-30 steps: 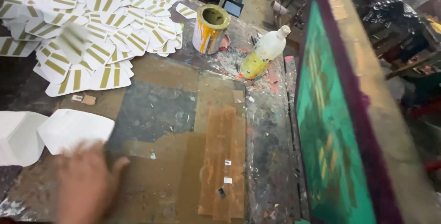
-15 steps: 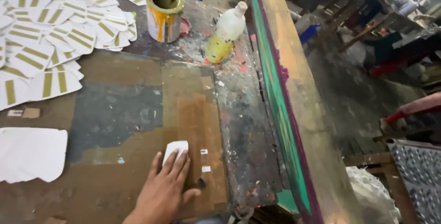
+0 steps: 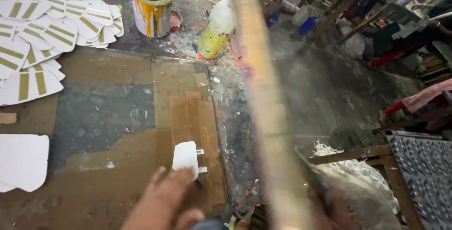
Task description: Manually screen printing patterns onto small paper cards using a squeegee and screen frame.
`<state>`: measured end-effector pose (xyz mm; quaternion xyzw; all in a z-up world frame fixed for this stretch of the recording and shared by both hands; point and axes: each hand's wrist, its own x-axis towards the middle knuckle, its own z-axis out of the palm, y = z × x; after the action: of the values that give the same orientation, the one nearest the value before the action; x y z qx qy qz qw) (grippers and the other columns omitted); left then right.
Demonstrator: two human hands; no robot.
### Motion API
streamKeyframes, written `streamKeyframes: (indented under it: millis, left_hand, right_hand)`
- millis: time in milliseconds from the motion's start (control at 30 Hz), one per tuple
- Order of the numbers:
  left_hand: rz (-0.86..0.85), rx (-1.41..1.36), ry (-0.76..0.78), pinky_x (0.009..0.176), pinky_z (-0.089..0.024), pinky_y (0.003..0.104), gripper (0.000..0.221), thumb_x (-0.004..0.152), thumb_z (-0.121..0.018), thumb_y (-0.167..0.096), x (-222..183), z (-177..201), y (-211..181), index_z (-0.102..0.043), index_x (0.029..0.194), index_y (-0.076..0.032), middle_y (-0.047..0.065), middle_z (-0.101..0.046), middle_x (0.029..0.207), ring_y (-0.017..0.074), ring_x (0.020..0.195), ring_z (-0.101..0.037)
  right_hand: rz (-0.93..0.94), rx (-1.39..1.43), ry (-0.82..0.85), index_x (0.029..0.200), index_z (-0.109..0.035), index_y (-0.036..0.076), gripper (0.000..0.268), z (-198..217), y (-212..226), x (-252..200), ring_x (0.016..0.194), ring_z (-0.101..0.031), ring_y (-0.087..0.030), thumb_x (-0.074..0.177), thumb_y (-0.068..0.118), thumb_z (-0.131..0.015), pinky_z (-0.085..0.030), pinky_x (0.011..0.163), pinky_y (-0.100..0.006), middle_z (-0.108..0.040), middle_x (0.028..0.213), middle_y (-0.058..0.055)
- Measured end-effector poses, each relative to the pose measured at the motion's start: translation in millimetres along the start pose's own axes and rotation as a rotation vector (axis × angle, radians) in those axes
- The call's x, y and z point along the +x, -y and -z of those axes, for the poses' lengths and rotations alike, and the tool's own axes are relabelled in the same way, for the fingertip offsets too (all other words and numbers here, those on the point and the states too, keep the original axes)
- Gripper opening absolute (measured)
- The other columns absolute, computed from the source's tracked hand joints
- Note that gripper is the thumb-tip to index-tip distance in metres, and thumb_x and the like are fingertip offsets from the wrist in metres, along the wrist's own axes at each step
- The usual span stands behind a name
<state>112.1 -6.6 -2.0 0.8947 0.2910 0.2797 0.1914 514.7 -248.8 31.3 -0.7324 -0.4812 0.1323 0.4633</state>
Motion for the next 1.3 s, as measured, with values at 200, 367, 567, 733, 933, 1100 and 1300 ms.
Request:
streamKeyframes:
  millis: [200, 367, 567, 733, 933, 1100, 1300]
  left_hand:
    - [0.347, -0.793, -0.497, 0.121, -0.033, 0.043, 0.070, 0.104, -0.052, -0.044, -12.7, 134.6, 6.4, -0.045, 0.152, 0.006, 0.020, -0.057, 0.153, 0.0287, 0.146, -0.052]
    - [0.995, -0.695, -0.422, 0.103, -0.049, 0.042, 0.072, 0.097, -0.061, -0.043, -67.6, 80.3, 93.0, -0.054, 0.152, 0.003, 0.024, -0.071, 0.135, 0.0307, 0.124, -0.068]
    - [1.134, -0.017, -0.107, 0.096, -0.056, 0.048, 0.086, 0.084, -0.073, -0.055, -67.7, 58.8, 104.6, -0.054, 0.155, -0.010, 0.028, -0.073, 0.118, 0.0400, 0.110, -0.071]
    - [1.090, 0.093, -0.099, 0.092, -0.056, 0.050, 0.081, 0.082, -0.074, -0.054, -68.6, 61.5, 95.5, -0.058, 0.152, -0.015, 0.025, -0.074, 0.107, 0.0395, 0.104, -0.071]
    - [0.954, 0.084, -0.233, 0.085, -0.055, 0.048, 0.077, 0.080, -0.076, -0.046, -77.9, 52.9, 93.4, -0.059, 0.146, -0.010, 0.022, -0.073, 0.103, 0.0378, 0.098, -0.067]
    - [1.001, 0.072, -0.217, 0.083, -0.056, 0.044, 0.079, 0.080, -0.079, -0.042, -72.2, 54.1, 92.1, -0.058, 0.149, -0.009, 0.022, -0.072, 0.106, 0.0355, 0.098, -0.068]
    - [1.042, -0.542, -0.482, 0.095, -0.055, 0.035, 0.065, 0.089, -0.077, -0.019, -42.9, 108.7, 36.8, -0.060, 0.151, -0.009, 0.018, -0.074, 0.127, 0.0223, 0.116, -0.071]
  right_hand:
    - [0.473, -0.214, -0.010, 0.130, -0.065, 0.000, 0.039, -149.4, 110.5, 50.8, 0.122, -0.071, -0.027, 0.091, -0.003, -0.065, -0.055, 0.105, -0.036, -0.072, 0.128, -0.015]
    - [0.589, 0.021, 0.426, 0.117, -0.073, 0.002, 0.056, -195.1, 54.2, 33.6, 0.121, -0.071, -0.033, 0.064, -0.010, -0.060, -0.053, 0.105, -0.043, -0.074, 0.124, -0.016]
    - [0.577, -0.014, 0.569, 0.120, -0.073, 0.004, 0.052, -223.3, 104.7, 54.5, 0.116, -0.071, -0.033, 0.069, -0.002, -0.066, -0.054, 0.105, -0.045, -0.075, 0.118, -0.015]
    - [0.578, -0.031, 0.521, 0.118, -0.075, 0.009, 0.043, -257.8, 145.5, 98.6, 0.121, -0.069, -0.034, 0.080, -0.004, -0.063, -0.053, 0.105, -0.044, -0.075, 0.122, -0.012]
    - [0.434, 0.004, 0.506, 0.116, -0.076, 0.007, 0.051, -256.1, 103.5, 37.0, 0.123, -0.069, -0.035, 0.069, -0.005, -0.058, -0.054, 0.105, -0.045, -0.075, 0.124, -0.015]
    - [0.593, -0.127, 0.406, 0.120, -0.079, 0.010, 0.038, -248.2, 52.4, 15.0, 0.122, -0.077, -0.025, 0.084, 0.006, -0.072, -0.054, 0.113, -0.044, -0.080, 0.123, -0.007]
    - [0.762, -0.028, 0.246, 0.123, -0.073, 0.008, 0.053, -208.0, 76.1, 43.7, 0.120, -0.077, -0.028, 0.075, -0.007, -0.057, -0.058, 0.109, -0.041, -0.078, 0.123, -0.013]
